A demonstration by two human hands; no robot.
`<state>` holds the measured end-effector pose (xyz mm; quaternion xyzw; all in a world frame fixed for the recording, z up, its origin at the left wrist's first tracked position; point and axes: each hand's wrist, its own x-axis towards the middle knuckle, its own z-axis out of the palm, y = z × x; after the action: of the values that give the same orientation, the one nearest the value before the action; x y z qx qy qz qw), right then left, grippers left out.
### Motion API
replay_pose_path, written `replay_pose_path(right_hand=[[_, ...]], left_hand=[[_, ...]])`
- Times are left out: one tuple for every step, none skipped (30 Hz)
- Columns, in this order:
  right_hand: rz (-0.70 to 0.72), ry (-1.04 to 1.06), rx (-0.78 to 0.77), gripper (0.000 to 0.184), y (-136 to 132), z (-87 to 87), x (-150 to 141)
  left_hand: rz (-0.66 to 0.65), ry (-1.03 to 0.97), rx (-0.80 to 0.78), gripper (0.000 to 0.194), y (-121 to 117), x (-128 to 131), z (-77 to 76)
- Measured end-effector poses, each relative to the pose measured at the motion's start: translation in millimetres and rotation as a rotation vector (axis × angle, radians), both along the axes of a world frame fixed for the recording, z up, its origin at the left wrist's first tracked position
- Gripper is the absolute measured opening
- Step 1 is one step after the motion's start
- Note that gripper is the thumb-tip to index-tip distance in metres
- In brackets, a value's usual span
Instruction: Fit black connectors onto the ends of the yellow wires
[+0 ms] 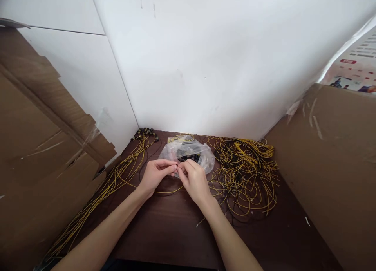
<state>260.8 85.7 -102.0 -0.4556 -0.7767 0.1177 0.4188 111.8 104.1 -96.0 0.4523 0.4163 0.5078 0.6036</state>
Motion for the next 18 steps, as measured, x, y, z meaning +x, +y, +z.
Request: replay_pose_path(right_hand=[[-0.004, 0.023, -0.012, 0.014, -0.1, 0.0, -0.5], [-0.005, 0.037, -0.021, 0.014, -0.2, 0.0, -0.8], [-0.006, 0.044, -0.026, 0.014, -0.1, 0.0, -0.9], [-0.007, 0.044, -0.028, 0.014, -0.1, 0.1, -0.9], [-0.008, 0.039, -0.029, 0.014, 0.1, 0.2, -0.7], [-0.009, 0.031, -0.029, 0.014, 0.2, 0.3, -0.4], [-0.011, 0.021, -0.03, 0.015, 0.3, 0.4, -0.1], [-0.013, 0.012, -0.032, 0.015, 0.3, 0.5, 0.2], [-0.015, 0.004, -0.036, 0.016, 0.3, 0.6, 0.4], [-0.019, -0.002, -0.042, 0.016, 0.3, 0.7, 0.5], [-0.026, -0.001, -0.049, 0.016, 0.3, 0.8, 0.5], [-0.032, 0.005, -0.057, 0.016, 0.4, 1.0, 0.4], [-0.038, 0.017, -0.067, 0.016, 0.6, 1.2, 0.2], [-0.045, 0.037, -0.08, 0.016, 0.8, 1.6, 0.0], [-0.054, 0.062, -0.096, 0.015, 1.1, 2.2, -0.2], [-0.065, 0.092, -0.116, 0.015, 1.5, 2.9, -0.4], [-0.078, 0.126, -0.139, 0.015, 1.8, 3.9, -0.5], [-0.095, 0.166, -0.167, 0.014, 2.2, 5.1, -0.6]], left_hand=[[-0.004, 0.006, 0.007, 0.019, 0.1, -0.3, 0.0], [-0.008, 0.015, 0.015, 0.02, 0.1, -0.6, -0.1], [-0.01, 0.023, 0.02, 0.02, 0.2, -0.9, -0.2], [-0.012, 0.029, 0.023, 0.02, 0.2, -1.2, -0.3], [-0.014, 0.032, 0.025, 0.021, 0.2, -1.5, -0.3], [-0.017, 0.033, 0.027, 0.02, 0.1, -1.8, -0.2], [-0.023, 0.033, 0.028, 0.02, 0.0, -2.0, 0.0], [-0.03, 0.035, 0.03, 0.02, -0.1, -2.2, 0.2], [-0.038, 0.039, 0.033, 0.02, -0.2, -2.4, 0.3], [-0.046, 0.049, 0.037, 0.02, -0.4, -2.5, 0.4], [-0.049, 0.06, 0.04, 0.02, -0.4, -2.6, 0.3], [-0.05, 0.072, 0.043, 0.02, -0.4, -2.5, 0.1], [-0.047, 0.08, 0.045, 0.02, -0.4, -2.3, -0.2], [-0.043, 0.084, 0.044, 0.021, -0.4, -2.1, -0.6], [-0.04, 0.085, 0.04, 0.023, -0.4, -1.8, -0.9], [-0.04, 0.086, 0.032, 0.024, -0.5, -1.4, -1.2], [-0.044, 0.088, 0.023, 0.026, -0.6, -1.0, -1.3], [-0.053, 0.092, 0.016, 0.029, -0.8, -0.7, -1.4]])
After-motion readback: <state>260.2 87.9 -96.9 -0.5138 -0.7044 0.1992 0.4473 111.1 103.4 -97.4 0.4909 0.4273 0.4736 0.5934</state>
